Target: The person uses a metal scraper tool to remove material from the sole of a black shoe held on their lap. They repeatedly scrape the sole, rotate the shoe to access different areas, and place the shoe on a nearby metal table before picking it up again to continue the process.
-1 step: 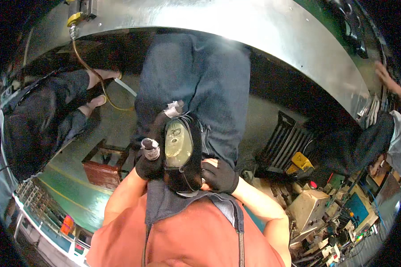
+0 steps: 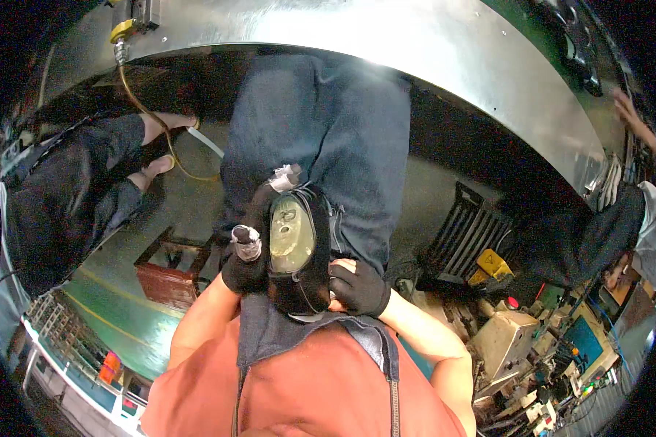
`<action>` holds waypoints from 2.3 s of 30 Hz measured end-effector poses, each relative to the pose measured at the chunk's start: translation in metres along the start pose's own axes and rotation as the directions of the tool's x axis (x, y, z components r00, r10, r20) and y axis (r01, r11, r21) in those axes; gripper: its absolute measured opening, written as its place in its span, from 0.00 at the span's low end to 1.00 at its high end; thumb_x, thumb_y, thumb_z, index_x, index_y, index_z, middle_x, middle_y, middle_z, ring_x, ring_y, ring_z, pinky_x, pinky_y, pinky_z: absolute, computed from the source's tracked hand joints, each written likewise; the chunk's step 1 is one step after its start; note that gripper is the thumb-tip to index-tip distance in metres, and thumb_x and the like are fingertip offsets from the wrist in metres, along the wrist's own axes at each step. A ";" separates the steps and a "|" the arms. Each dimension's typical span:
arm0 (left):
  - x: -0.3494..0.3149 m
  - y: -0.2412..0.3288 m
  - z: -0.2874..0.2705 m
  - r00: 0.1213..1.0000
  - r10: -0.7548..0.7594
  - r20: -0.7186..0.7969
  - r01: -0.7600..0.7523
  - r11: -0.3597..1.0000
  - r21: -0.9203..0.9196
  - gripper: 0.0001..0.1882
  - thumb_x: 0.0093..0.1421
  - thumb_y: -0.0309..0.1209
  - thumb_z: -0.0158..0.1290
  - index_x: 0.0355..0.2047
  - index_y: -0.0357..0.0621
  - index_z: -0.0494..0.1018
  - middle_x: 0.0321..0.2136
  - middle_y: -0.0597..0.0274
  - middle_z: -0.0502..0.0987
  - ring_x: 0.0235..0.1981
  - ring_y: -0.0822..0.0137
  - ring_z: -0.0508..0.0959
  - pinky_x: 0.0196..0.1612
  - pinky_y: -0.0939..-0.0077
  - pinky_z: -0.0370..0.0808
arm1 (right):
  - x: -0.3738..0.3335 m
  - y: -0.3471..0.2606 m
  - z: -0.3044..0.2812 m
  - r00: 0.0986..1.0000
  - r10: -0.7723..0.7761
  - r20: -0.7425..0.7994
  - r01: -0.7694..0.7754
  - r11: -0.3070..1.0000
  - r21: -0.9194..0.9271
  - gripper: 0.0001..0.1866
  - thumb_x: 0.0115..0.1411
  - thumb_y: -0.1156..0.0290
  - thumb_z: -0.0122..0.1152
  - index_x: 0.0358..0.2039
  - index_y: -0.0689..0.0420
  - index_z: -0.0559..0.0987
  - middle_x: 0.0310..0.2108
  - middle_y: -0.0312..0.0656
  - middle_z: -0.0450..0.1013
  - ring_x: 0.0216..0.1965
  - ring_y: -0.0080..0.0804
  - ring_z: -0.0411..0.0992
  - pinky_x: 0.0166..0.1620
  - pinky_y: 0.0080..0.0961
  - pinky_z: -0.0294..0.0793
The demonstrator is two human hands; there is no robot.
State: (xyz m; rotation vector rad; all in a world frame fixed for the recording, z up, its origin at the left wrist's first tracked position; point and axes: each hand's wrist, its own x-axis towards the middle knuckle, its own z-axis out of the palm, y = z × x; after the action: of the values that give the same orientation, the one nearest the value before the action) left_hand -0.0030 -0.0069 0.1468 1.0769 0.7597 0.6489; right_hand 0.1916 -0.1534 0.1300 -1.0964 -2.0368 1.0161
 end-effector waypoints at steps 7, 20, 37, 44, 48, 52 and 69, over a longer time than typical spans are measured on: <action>0.010 -0.053 -0.014 0.999 0.000 0.040 0.013 0.938 -0.347 0.41 0.63 0.61 0.37 0.63 0.38 0.55 0.60 0.52 0.63 0.61 0.59 0.63 0.63 0.65 0.59 | 0.008 0.002 0.004 0.999 0.013 -0.037 -0.014 1.000 -0.020 0.20 0.46 0.58 0.65 0.31 0.61 0.75 0.36 0.51 0.72 0.38 0.48 0.74 0.43 0.39 0.75; 0.066 -0.011 0.000 0.920 0.384 -0.086 -0.100 0.440 0.892 0.28 0.62 0.36 0.52 0.58 0.33 0.60 0.44 0.40 0.76 0.40 0.43 0.79 0.42 0.63 0.76 | 0.113 0.021 -0.108 0.502 0.818 0.279 -0.725 0.223 0.652 0.25 0.70 0.49 0.39 0.43 0.56 0.77 0.29 0.33 0.73 0.26 0.19 0.71 0.27 0.19 0.69; 0.052 -0.044 0.000 0.950 0.307 -0.055 -0.219 0.781 0.585 0.41 0.57 0.41 0.59 0.63 0.32 0.54 0.55 0.38 0.67 0.58 0.48 0.68 0.59 0.64 0.65 | 0.088 0.053 -0.107 0.933 0.353 -0.073 -0.324 0.730 -0.602 0.20 0.60 0.52 0.57 0.24 0.57 0.76 0.20 0.52 0.72 0.21 0.48 0.73 0.24 0.38 0.71; 0.087 -0.055 0.003 0.982 0.111 -0.156 -0.045 0.925 0.377 0.29 0.64 0.30 0.44 0.63 0.33 0.52 0.56 0.37 0.65 0.58 0.49 0.68 0.58 0.65 0.65 | 0.097 0.040 -0.154 0.513 0.711 0.482 -0.833 0.548 0.078 0.32 0.66 0.44 0.46 0.25 0.64 0.78 0.19 0.45 0.75 0.20 0.30 0.76 0.27 0.27 0.73; 0.093 -0.043 -0.002 0.989 0.103 -0.110 0.006 0.702 0.713 0.36 0.60 0.27 0.48 0.64 0.31 0.45 0.58 0.34 0.62 0.59 0.43 0.65 0.59 0.62 0.65 | 0.119 0.011 -0.192 0.781 0.551 0.296 -0.347 0.776 -0.527 0.26 0.62 0.49 0.54 0.22 0.62 0.76 0.17 0.52 0.70 0.20 0.51 0.72 0.26 0.39 0.68; 0.068 -0.074 -0.034 0.995 0.090 0.038 -0.091 0.729 0.678 0.41 0.56 0.26 0.55 0.64 0.28 0.45 0.61 0.35 0.57 0.62 0.47 0.61 0.62 0.65 0.60 | 0.136 -0.042 -0.159 0.971 0.237 0.036 -0.208 0.909 -0.360 0.18 0.62 0.56 0.56 0.29 0.60 0.74 0.22 0.52 0.69 0.25 0.52 0.71 0.28 0.40 0.67; 0.017 -0.085 0.011 0.962 -0.010 -0.273 0.163 0.823 0.544 0.16 0.61 0.37 0.52 0.44 0.39 0.67 0.33 0.35 0.76 0.37 0.44 0.78 0.36 0.59 0.73 | 0.087 -0.037 -0.128 0.728 0.663 0.173 -0.665 0.745 -0.054 0.19 0.65 0.58 0.53 0.29 0.62 0.75 0.19 0.49 0.68 0.20 0.36 0.65 0.29 0.32 0.66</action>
State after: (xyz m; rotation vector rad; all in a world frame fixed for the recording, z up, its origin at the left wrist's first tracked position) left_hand 0.0242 -0.0286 0.0662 1.5032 1.2766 0.4969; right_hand 0.2352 -0.0482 0.2407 -1.8640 -1.7732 1.5179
